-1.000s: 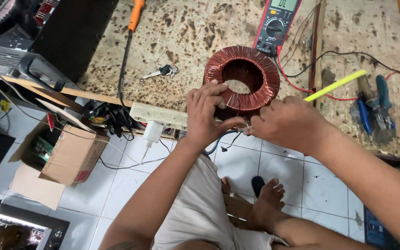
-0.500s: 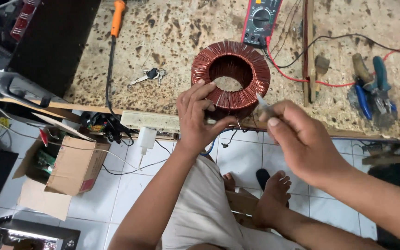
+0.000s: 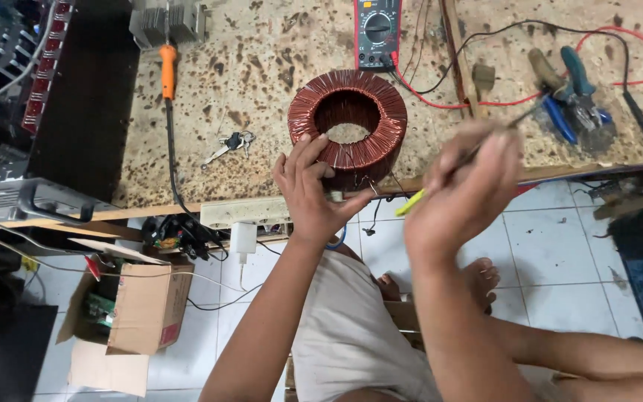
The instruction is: The person is working on a toroidal transformer core, stripping wire ends, twisting them together, and using pliers to secure connections at a workbench.
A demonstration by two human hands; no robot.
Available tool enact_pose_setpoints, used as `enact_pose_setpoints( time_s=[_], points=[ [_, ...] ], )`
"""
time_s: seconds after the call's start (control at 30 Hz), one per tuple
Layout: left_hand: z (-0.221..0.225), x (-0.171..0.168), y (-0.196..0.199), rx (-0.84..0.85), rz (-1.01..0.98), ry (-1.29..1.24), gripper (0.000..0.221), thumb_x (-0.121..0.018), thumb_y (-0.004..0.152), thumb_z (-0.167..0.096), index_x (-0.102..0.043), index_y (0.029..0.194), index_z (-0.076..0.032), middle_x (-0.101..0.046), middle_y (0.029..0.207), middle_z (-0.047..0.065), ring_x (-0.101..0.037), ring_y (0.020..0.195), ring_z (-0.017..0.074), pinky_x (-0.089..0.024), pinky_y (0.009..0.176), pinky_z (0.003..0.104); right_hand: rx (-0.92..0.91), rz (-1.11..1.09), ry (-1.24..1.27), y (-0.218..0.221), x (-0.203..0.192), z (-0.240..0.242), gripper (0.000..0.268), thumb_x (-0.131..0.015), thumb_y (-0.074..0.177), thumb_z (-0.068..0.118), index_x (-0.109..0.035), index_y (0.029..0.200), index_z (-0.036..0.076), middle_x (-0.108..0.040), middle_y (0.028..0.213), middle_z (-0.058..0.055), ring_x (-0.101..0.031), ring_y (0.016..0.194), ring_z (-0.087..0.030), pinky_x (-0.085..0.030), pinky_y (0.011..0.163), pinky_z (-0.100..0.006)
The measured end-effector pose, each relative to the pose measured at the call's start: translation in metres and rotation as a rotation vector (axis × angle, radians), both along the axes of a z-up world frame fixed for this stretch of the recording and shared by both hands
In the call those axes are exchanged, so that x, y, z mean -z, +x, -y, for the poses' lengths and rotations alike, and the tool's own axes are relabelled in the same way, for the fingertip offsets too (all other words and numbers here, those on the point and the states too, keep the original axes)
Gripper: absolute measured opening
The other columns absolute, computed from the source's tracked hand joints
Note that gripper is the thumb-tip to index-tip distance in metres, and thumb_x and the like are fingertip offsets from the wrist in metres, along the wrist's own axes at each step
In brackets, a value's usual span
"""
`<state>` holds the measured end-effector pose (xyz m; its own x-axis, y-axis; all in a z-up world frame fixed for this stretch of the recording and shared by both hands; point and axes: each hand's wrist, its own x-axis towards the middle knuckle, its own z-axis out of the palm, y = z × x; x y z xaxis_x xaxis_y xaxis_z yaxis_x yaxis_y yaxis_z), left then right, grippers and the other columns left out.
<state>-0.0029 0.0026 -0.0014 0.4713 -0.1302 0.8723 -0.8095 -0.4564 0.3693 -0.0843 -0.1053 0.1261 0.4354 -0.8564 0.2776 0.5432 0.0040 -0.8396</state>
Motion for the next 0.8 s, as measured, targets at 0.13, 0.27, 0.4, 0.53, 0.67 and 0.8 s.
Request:
enact_pose_setpoints(
  time_s=[0.13,0.27,0.4,0.53,0.67,0.8],
  points=[
    [0.002,0.005,0.001,0.013,0.014,-0.030,0.065,-0.080,0.076,-0.069,-0.049,0.097,-0.016,-0.063,0.139,0.008,-0.056,0.133,0.0358,-0.030,0.115,0.061,0.107,-0.087,-0.060,-0.002,0.124,-0.031,0.031,-0.045,0.107,0.023,-0.060,0.085,0.007,-0.037,0.053,-0.001,-0.041,0.043,-0.010,-0.024,0.048,-0.023],
    [0.002,0.003,0.007,0.056,0.014,-0.033,0.065,-0.080,0.077,-0.069,-0.050,0.096,-0.014,-0.064,0.138,0.010,-0.056,0.131,0.0385,-0.032,0.114,0.060,0.086,-0.080,-0.076,0.008,0.150,-0.043,0.028,-0.044,0.105,0.014,-0.067,0.096,0.002,-0.042,0.059,-0.001,-0.037,0.052,-0.007,-0.029,0.051,-0.022],
    [0.000,0.008,0.006,0.048,0.014,-0.029,0.062,-0.077,0.082,-0.067,-0.050,0.097,-0.014,-0.063,0.139,0.010,-0.055,0.133,0.0390,-0.033,0.114,0.061,0.090,-0.067,-0.119,0.003,0.156,-0.045,0.029,-0.044,0.106,0.014,-0.069,0.102,0.000,-0.049,0.058,-0.004,-0.039,0.048,-0.009,-0.035,0.048,-0.022],
    [-0.002,0.007,0.005,0.065,0.017,-0.027,0.059,-0.075,0.085,-0.065,-0.051,0.097,-0.014,-0.062,0.141,0.011,-0.054,0.135,0.0395,-0.033,0.114,0.060,0.029,-0.088,-0.130,0.002,0.160,-0.042,0.030,-0.045,0.104,0.012,-0.071,0.108,-0.003,-0.057,0.060,-0.009,-0.044,0.048,-0.011,-0.039,0.048,-0.023],
    [0.001,0.010,0.007,0.080,0.028,-0.020,0.057,-0.079,0.084,-0.060,-0.051,0.098,-0.012,-0.061,0.142,0.013,-0.051,0.137,0.0397,-0.033,0.116,0.058,-0.016,-0.115,-0.145,0.008,0.156,-0.034,0.030,-0.045,0.105,0.006,-0.070,0.117,-0.006,-0.053,0.056,-0.008,-0.049,0.052,-0.012,-0.044,0.052,-0.026],
    [0.000,-0.004,-0.001,0.134,-0.003,-0.023,0.058,-0.080,0.084,-0.059,-0.051,0.098,-0.011,-0.059,0.144,0.014,-0.049,0.139,0.0419,-0.033,0.117,0.059,0.044,-0.058,-0.126,0.003,0.177,-0.037,0.028,-0.041,0.108,0.012,-0.066,0.110,-0.001,-0.056,0.063,-0.006,-0.043,0.048,-0.009,-0.038,0.048,-0.023]
  ],
)
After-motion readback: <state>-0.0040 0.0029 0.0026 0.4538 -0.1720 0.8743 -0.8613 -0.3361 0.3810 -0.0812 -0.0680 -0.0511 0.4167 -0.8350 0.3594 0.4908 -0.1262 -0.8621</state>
